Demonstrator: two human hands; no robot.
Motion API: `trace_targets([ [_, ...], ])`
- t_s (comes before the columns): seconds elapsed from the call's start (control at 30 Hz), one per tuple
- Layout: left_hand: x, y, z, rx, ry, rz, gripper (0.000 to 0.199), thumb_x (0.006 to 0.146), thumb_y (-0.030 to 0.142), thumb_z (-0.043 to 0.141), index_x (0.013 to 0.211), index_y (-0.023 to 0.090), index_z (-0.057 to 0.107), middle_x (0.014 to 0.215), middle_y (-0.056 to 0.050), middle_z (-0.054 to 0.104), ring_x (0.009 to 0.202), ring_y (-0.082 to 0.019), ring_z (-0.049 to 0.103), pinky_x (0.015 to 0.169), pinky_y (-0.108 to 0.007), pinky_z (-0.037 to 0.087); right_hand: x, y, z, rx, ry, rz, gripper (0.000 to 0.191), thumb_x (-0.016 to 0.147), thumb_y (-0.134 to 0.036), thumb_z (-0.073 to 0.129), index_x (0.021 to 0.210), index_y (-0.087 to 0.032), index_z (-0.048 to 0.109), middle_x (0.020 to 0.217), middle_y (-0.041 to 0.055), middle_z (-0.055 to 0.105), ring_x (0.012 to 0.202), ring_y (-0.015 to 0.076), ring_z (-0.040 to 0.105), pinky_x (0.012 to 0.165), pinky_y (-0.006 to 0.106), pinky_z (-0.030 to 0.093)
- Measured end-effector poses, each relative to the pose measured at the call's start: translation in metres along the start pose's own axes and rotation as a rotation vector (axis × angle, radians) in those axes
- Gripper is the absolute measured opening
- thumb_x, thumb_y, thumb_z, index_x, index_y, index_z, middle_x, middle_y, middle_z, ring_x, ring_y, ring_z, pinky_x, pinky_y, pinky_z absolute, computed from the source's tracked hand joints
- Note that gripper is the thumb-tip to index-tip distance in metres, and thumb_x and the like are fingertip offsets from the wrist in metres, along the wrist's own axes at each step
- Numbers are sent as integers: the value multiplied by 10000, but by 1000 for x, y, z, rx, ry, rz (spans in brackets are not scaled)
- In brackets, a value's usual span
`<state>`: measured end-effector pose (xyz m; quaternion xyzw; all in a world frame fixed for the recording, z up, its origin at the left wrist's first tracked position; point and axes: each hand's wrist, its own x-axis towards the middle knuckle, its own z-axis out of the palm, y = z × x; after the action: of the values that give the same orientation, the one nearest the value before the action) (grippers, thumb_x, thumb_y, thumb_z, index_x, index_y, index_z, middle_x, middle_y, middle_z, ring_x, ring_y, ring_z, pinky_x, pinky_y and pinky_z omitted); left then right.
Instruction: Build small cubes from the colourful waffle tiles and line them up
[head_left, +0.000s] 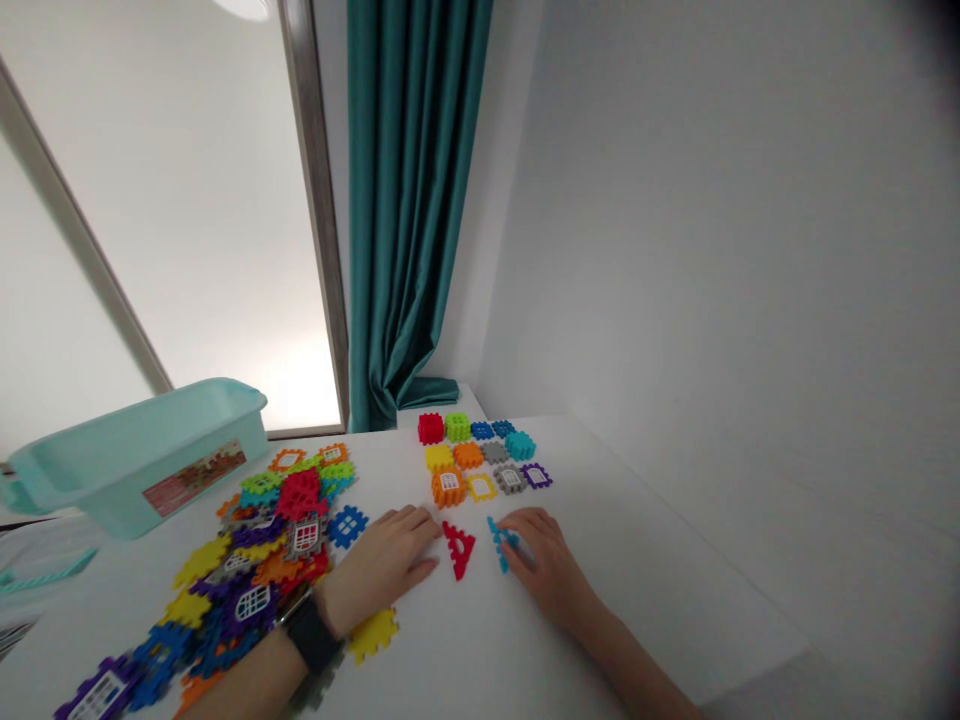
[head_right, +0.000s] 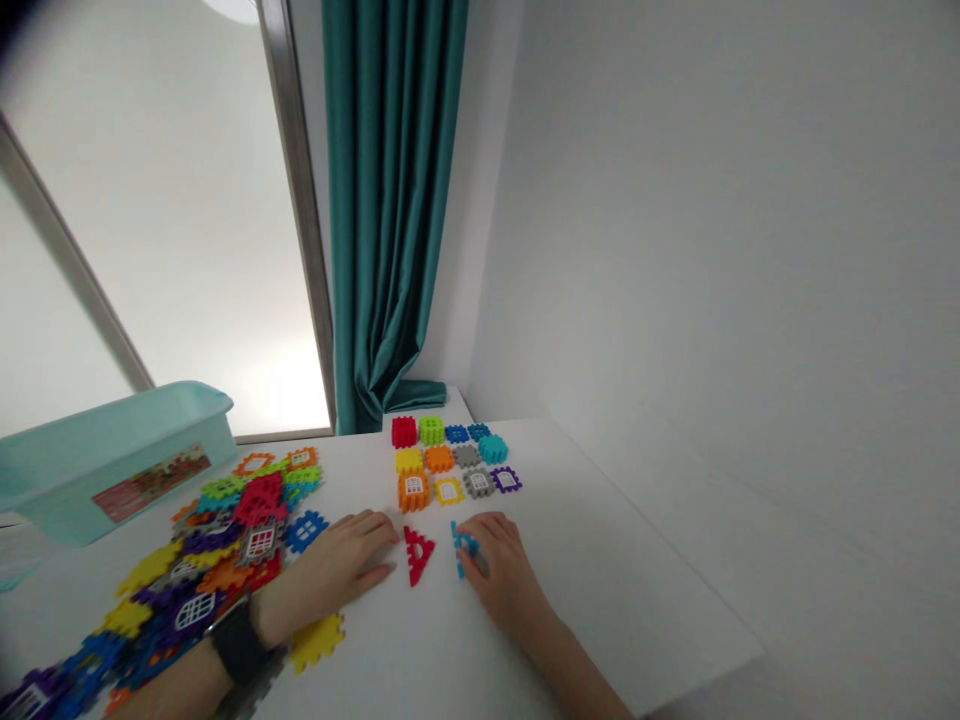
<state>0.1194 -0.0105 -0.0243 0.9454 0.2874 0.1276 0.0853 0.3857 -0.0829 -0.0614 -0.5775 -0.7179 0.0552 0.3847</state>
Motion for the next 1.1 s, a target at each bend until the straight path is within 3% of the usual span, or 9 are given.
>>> trace_targets([
  [0.07,2,-2,2,15,18,6,113,933,249,635,1044,226,637,1112,-58,669,1032,-244,629,930,-369,476,2,-11,1,-28,-112,-162,283,842,-145,628,1093,-257,692,1128,72,727,1114,261,639,1008,454,476],
  [0.23,-1,-2,5,1,97,47,134,931,256,649,1062,231,653,1169,-70,684,1105,-253,623,978,-396,454,16,-26,6,-51,-249,-267,341,807,-144,683,1128,-260,682,1212,75,703,1123,260,633,1022,452,460],
  [0.57,-16,3,-3,-125,70,121,251,952,258,606,1199,242,650,1216,-62,717,1246,-238,603,1100,-400,407,25,-27,12,2,-345,-258,288,847,-190,715,1126,-242,669,1146,47,731,1075,246,641,1039,442,407],
  [1.1,-18,4,-4,-126,18,102,281,944,231,626,1224,234,637,1277,-68,679,1226,-249,598,1083,-420,426,24,-21,17,8,-333,-273,191,892,-155,677,1063,-240,678,1155,36,732,1089,230,639,1015,410,414],
])
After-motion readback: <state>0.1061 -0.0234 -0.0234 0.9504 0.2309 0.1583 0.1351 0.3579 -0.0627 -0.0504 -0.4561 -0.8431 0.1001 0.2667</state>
